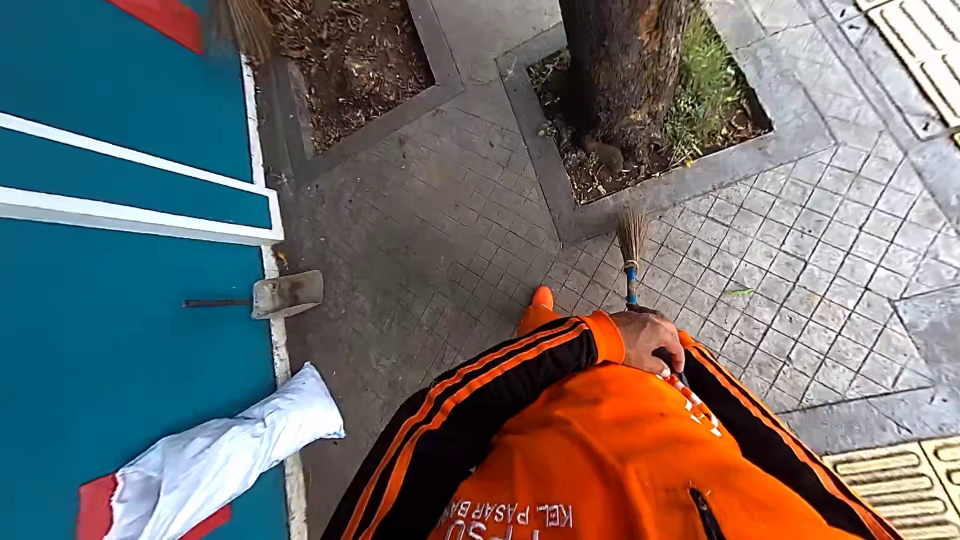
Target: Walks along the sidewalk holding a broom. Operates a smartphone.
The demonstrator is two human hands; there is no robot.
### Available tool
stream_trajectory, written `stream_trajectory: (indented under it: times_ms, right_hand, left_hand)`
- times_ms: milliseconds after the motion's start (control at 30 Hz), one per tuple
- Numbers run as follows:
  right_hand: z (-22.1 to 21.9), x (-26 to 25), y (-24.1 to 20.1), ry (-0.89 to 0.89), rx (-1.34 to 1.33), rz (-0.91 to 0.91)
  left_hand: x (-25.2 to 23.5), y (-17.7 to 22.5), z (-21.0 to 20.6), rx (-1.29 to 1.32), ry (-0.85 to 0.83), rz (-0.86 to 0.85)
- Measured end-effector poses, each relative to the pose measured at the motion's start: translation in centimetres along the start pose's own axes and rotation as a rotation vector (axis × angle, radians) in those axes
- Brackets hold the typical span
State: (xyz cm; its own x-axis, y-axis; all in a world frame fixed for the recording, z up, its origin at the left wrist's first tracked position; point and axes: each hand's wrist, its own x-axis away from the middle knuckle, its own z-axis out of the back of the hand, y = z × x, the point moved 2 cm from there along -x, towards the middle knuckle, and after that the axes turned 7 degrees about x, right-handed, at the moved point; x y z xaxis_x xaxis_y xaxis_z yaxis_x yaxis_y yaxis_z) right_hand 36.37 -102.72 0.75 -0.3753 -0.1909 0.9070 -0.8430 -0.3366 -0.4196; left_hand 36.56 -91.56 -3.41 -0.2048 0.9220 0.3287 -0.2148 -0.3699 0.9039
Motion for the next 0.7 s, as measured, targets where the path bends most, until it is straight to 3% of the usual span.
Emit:
stream_trajectory:
  times_ms: [100, 133, 200, 233, 300, 500, 700]
  right_hand:
    - [0.7, -7.2, 5.2, 0.068, 0.351, 0.314]
    - [1.0, -10.4, 7.5, 0.165, 0.333, 0.428]
    - [2.0, -12.1, 7.6, 0.136, 0.273, 0.172]
    - [2.5, -12.5, 7.7, 0.142, 0.277, 0.150]
    - [3.6, -13.8, 9.2, 0.278, 0.317, 0.336]
    - [5.2, -9.6, 6.7, 0.272, 0.275, 0.585]
    - [4.5, -6.1, 5.0, 0.187, 0.398, 0.735]
  left_hand:
    - [-0.1, 0.6, 0.5, -0.081, -0.021, 0.081]
    - [-0.2, 1.0, 0.7, -0.106, -0.024, 0.110]
    - [-0.5, 1.5, 0.8, -0.126, 0.001, 0.142]
    - [-0.6, 1.5, 0.9, -0.122, 0.028, 0.153]
    - [-0.5, 1.1, 1.0, -0.076, 0.116, 0.167]
    - [1.1, 1.1, 1.2, -0.230, 0.182, 0.182]
    - [3.7, 0.7, 0.9, -0.572, 0.254, -0.104]
